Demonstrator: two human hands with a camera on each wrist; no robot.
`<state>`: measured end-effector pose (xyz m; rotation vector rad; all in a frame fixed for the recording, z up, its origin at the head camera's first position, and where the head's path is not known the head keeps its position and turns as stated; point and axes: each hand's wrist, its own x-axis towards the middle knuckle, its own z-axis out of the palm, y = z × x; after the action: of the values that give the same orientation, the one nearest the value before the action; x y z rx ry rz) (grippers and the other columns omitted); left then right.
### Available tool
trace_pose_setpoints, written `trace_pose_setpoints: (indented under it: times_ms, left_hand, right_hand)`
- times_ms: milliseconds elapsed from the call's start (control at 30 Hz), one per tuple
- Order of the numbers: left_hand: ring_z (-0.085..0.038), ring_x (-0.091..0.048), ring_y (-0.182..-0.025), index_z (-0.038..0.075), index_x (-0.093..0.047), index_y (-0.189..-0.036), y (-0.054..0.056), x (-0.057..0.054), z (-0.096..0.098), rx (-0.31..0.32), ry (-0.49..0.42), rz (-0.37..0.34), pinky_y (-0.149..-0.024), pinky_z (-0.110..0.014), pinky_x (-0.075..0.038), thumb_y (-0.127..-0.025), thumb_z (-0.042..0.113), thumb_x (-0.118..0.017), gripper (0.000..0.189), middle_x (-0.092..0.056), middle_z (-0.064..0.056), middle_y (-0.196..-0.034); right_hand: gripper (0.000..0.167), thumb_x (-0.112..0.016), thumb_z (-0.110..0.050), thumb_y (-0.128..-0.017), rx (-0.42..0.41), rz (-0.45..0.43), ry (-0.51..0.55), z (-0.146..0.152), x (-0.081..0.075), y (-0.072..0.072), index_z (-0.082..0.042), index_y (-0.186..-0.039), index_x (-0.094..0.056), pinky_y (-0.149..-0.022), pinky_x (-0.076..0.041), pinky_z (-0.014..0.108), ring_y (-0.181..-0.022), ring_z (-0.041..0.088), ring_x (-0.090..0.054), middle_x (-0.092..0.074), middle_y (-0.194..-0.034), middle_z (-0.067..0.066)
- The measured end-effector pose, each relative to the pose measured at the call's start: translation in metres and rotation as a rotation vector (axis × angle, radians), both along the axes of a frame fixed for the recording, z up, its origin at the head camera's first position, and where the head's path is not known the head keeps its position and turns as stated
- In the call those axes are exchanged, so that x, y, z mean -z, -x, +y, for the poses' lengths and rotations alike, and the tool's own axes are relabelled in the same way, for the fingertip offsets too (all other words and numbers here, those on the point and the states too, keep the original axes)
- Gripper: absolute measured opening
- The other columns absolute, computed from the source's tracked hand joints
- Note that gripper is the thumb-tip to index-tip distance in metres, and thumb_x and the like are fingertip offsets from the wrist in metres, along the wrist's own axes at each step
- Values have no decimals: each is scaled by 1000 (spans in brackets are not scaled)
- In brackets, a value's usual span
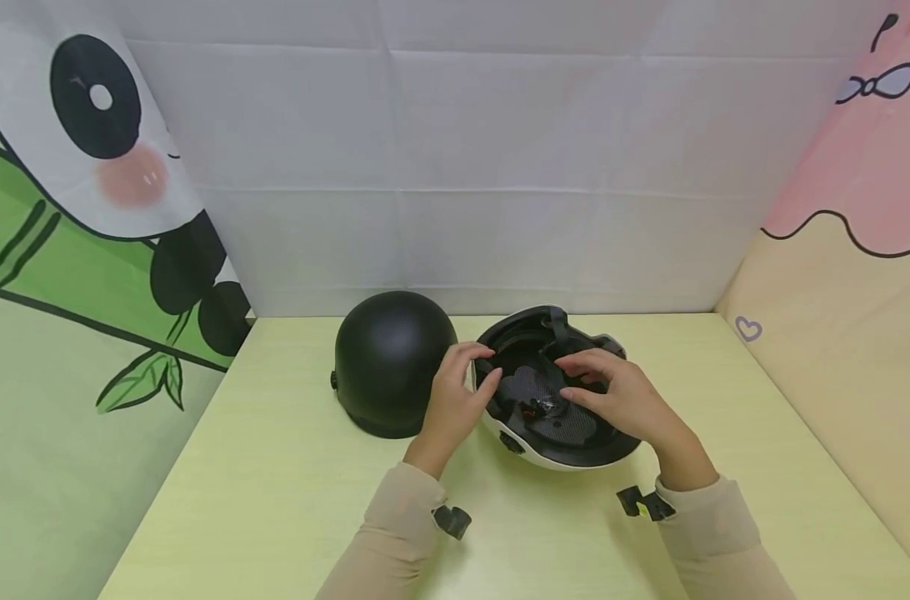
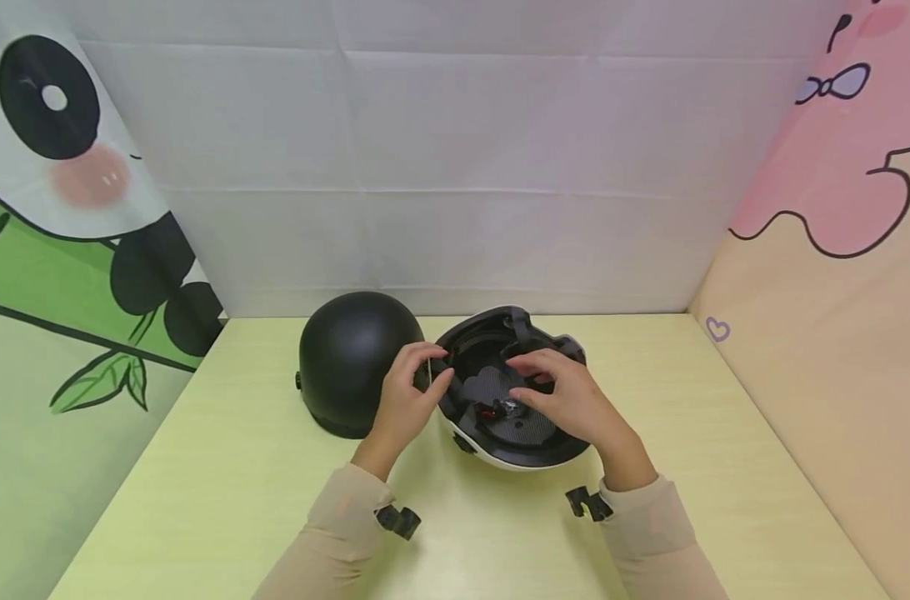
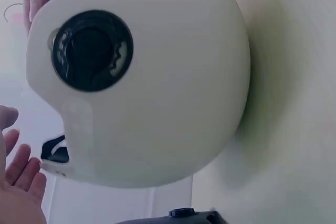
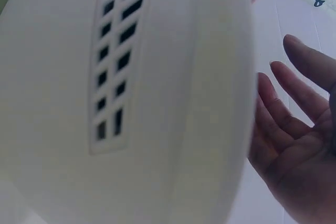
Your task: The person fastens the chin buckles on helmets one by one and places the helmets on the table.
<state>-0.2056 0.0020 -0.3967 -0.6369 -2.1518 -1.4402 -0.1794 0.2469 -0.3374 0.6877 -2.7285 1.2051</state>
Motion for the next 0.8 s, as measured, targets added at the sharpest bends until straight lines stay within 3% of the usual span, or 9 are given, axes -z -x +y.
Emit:
trace_pose_setpoints:
  times_ms: [133, 333, 800]
  left_hand:
    - [-28, -51, -119, 4, -59, -124, -1, 8, -5, -34, -27, -47, -99, -45, -42, -91, 13, -71, 36, -51, -11, -128]
    - [-31, -46, -125, 5, -46, -141, -1, 20, -10, -8, -58, -121, -101, -47, -39, -93, 15, -68, 54, -43, -14, -139]
    - [-36, -41, -130, 0, -35, -148, -1, 39, -11, 65, -186, -279, -105, -47, -34, -97, 9, -61, 58, -39, -18, -144]
  right_hand:
    - [41, -75, -10, -87, -24, 0, -9, -1, 3, -2, -4, -126, -63, -87, -49, 44, -103, 32, -60, -61, -120, 10]
    - [48, -76, -14, -86, -60, 6, -17, -6, 6, -6, -5, -131, -59, -88, -48, 44, -105, 27, -59, -59, -122, 9]
    - [55, -77, -17, -86, -121, -7, -16, -20, 15, -15, -8, -135, -56, -85, -50, 39, -103, 21, -60, -58, -122, 4]
